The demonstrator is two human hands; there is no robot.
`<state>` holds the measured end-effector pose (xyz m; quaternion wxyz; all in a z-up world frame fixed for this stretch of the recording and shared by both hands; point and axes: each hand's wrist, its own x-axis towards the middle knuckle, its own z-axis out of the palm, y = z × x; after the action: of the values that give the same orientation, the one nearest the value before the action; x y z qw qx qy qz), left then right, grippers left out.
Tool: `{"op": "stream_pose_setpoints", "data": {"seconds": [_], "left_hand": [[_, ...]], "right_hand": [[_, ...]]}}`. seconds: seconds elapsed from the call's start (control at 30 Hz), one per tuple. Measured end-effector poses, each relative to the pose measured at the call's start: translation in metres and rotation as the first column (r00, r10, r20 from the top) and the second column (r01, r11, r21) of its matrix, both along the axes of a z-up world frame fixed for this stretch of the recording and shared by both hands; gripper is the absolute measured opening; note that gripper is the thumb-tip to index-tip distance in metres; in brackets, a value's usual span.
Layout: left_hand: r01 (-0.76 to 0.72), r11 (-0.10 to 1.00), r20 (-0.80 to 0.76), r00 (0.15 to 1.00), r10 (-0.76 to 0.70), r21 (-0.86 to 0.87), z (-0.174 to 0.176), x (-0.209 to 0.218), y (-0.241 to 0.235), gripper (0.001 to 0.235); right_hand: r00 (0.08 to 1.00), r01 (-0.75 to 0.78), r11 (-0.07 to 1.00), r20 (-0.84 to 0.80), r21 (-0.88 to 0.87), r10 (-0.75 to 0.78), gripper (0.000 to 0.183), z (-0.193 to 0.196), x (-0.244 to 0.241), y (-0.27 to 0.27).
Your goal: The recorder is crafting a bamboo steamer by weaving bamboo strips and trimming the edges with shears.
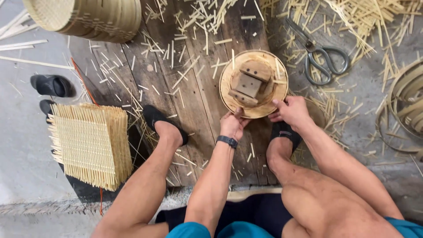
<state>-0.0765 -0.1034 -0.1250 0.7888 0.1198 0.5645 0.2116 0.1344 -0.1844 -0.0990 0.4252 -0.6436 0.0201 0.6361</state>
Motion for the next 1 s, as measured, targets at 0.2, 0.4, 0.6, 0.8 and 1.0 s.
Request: {"op": "stream_pose_setpoints", "data": {"seconds": [0.2, 0.4, 0.6, 0.8, 1.0], "left_hand": [[-0.005, 0.999, -0.062, 0.998, 0.008, 0.043, 0.029, -0.015, 0.045, 0.023], [0.551, 0.726, -0.377, 0.828, -0.414, 0.412, 0.152, -0.001, 0.090, 0.047], [0.332, 0.522, -0.274, 0.943, -0.188, 0.785, 0.141, 0.034, 0.045, 0.056], [0.458, 0.298, -0.465, 0.884, -0.053, 0.837, 0.136, 0.038, 0.075, 0.058], [0.478, 0.679, -0.607, 0.792, -0.060, 0.557, 0.047, -0.036, 0.145, 0.065]], "right_hand": [[0.993, -0.093, 0.995, 0.075, 0.043, 0.090, 0.038, 0.040, 0.018, 0.019], [0.623, -0.462, 0.852, 0.774, 0.247, 0.114, 0.109, 0.091, 0.011, 0.044], [0.989, 0.144, 0.927, -0.079, 0.348, -0.124, 0.084, 0.118, -0.019, 0.064], [0.944, 0.282, 0.859, -0.282, 0.428, -0.170, 0.057, 0.132, -0.013, 0.059], [0.818, 0.395, 0.854, -0.552, 0.338, -0.159, 0.072, 0.138, 0.025, 0.026]]}}
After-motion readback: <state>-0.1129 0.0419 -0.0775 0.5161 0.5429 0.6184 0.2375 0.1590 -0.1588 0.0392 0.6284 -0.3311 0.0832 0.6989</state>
